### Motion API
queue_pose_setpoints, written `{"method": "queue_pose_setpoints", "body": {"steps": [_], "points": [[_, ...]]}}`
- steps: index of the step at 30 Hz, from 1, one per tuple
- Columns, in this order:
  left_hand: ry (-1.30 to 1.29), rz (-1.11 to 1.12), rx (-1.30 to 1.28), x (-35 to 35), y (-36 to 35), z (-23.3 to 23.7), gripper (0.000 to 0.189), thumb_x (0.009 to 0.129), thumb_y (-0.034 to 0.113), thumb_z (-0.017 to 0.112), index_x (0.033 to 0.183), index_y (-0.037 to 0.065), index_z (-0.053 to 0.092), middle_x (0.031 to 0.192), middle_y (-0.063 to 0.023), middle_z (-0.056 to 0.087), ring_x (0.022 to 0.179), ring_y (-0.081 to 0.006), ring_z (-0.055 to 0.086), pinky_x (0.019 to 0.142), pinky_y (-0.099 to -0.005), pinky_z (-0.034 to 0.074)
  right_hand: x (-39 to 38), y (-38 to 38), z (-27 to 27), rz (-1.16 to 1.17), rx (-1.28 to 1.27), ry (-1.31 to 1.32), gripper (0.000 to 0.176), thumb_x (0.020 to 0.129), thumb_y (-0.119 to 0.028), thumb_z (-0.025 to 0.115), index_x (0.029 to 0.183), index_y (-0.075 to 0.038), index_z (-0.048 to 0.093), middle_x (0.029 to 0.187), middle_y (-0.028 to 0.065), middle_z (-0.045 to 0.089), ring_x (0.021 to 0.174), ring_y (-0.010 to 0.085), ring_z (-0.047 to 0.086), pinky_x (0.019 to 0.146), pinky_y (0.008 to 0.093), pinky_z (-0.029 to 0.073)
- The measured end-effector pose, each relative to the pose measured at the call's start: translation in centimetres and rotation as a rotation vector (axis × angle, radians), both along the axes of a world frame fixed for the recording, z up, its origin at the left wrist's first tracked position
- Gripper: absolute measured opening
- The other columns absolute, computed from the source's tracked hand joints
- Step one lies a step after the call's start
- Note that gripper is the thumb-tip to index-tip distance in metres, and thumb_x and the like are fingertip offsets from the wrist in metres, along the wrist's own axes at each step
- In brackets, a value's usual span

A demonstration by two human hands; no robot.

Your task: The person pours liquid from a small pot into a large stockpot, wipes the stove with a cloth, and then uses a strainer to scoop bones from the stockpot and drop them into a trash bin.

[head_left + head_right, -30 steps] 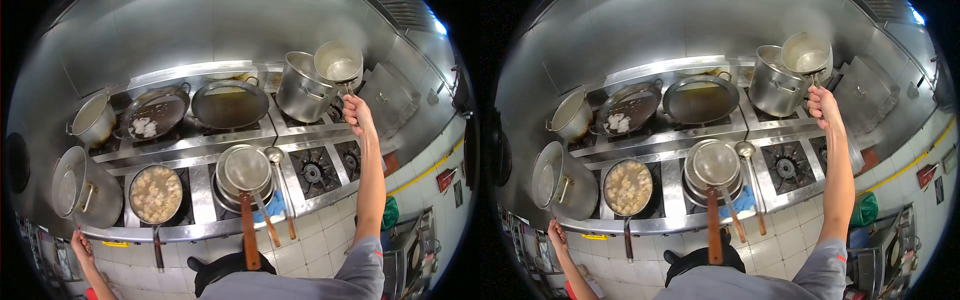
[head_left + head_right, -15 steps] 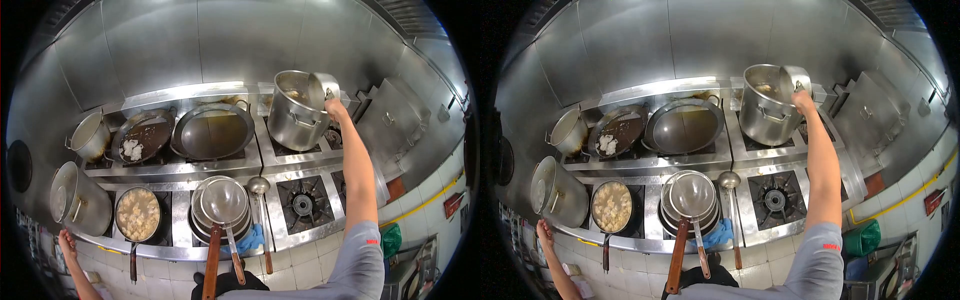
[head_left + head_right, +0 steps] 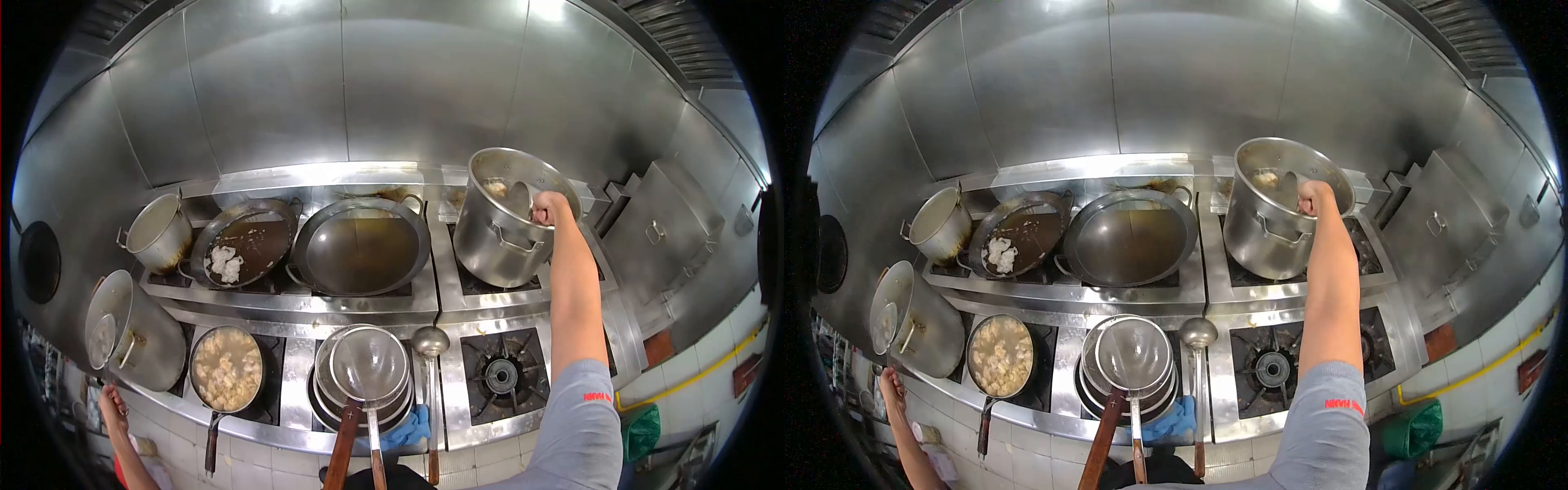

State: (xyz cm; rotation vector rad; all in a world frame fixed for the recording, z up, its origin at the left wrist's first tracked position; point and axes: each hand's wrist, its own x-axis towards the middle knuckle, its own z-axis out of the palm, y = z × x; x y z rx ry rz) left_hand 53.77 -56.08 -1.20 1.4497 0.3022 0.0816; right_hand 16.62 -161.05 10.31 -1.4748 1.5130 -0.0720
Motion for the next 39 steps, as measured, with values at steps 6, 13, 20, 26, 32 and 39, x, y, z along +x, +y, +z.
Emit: {"method": "queue_pose_setpoints", "body": {"steps": [6, 13, 20, 26, 32, 39], "points": [[-0.029, 0.004, 0.004, 0.6, 1.2, -0.5, 0.021, 0.091, 0.032, 0.052, 0.096, 0.013, 0.057, 0.06, 0.0096, 0.044, 0.043, 0.0002, 0.036, 0.034, -0.015, 0.026, -2.5, -3.6, -1.9, -0.335, 0.415, -0.805, 0.012, 0.09, -0.003, 0.043, 0.091, 0.007, 0.037, 0.067, 0.0059, 0.038, 0.041, 0.0053, 0.032, 0.031, 0.0142, 0.026], [-0.088, -0.059, -0.022, 2.3, 1.9, 0.1, 0.02, 0.091, 0.031, 0.052, 0.095, 0.012, 0.056, 0.061, 0.0088, 0.044, 0.043, 0.0001, 0.037, 0.033, -0.0148, 0.027, -4.6, -0.7, -1.5, -0.266, 0.439, -1.127, 0.014, 0.086, 0.007, 0.048, 0.081, -0.002, 0.038, 0.061, -0.0018, 0.033, 0.04, 0.0025, 0.027, 0.029, 0.0138, 0.024], [-0.053, -0.067, 0.046, 1.0, -0.3, 2.2, 0.018, 0.09, 0.03, 0.052, 0.089, 0.012, 0.055, 0.059, 0.0086, 0.043, 0.041, 0.0, 0.037, 0.031, -0.015, 0.027, -6.0, 2.8, -2.0, -0.189, 0.31, -1.221, 0.022, 0.079, 0.013, 0.05, 0.074, -0.006, 0.04, 0.061, -0.0027, 0.034, 0.039, 0.0023, 0.027, 0.03, 0.0149, 0.02], [-0.049, -0.094, 0.005, 1.2, -0.4, 1.8, 0.013, 0.087, 0.025, 0.052, 0.088, 0.012, 0.055, 0.057, 0.008, 0.044, 0.039, -0.0001, 0.037, 0.031, -0.0149, 0.027, -6.8, 6.3, 0.7, -0.2, 0.28, -1.327, 0.025, 0.081, 0.013, 0.05, 0.071, -0.006, 0.038, 0.061, -0.0037, 0.033, 0.04, 0.002, 0.025, 0.03, 0.0159, 0.018], [-0.028, -0.135, -0.007, 0.9, -0.5, 1.8, 0.015, 0.085, 0.021, 0.051, 0.094, 0.01, 0.057, 0.058, 0.0079, 0.045, 0.04, -0.0005, 0.036, 0.031, -0.0153, 0.026, -8.0, 8.1, 4.3, -0.145, 0.203, -1.354, 0.02, 0.079, 0.013, 0.051, 0.072, -0.003, 0.041, 0.062, -0.0025, 0.036, 0.04, 0.0022, 0.025, 0.031, 0.0163, 0.018], [-0.063, -0.218, 0.104, 1.0, 0.5, 2.4, 0.013, 0.085, 0.019, 0.048, 0.077, 0.011, 0.053, 0.052, 0.0061, 0.04, 0.036, -0.0036, 0.028, 0.032, -0.0191, 0.021, -9.9, 13.4, 8.8, 0.063, 0.201, -1.344, 0.014, 0.082, 0.01, 0.051, 0.077, -0.001, 0.044, 0.062, -0.005, 0.034, 0.041, 0.0006, 0.025, 0.031, 0.0152, 0.02]]}}
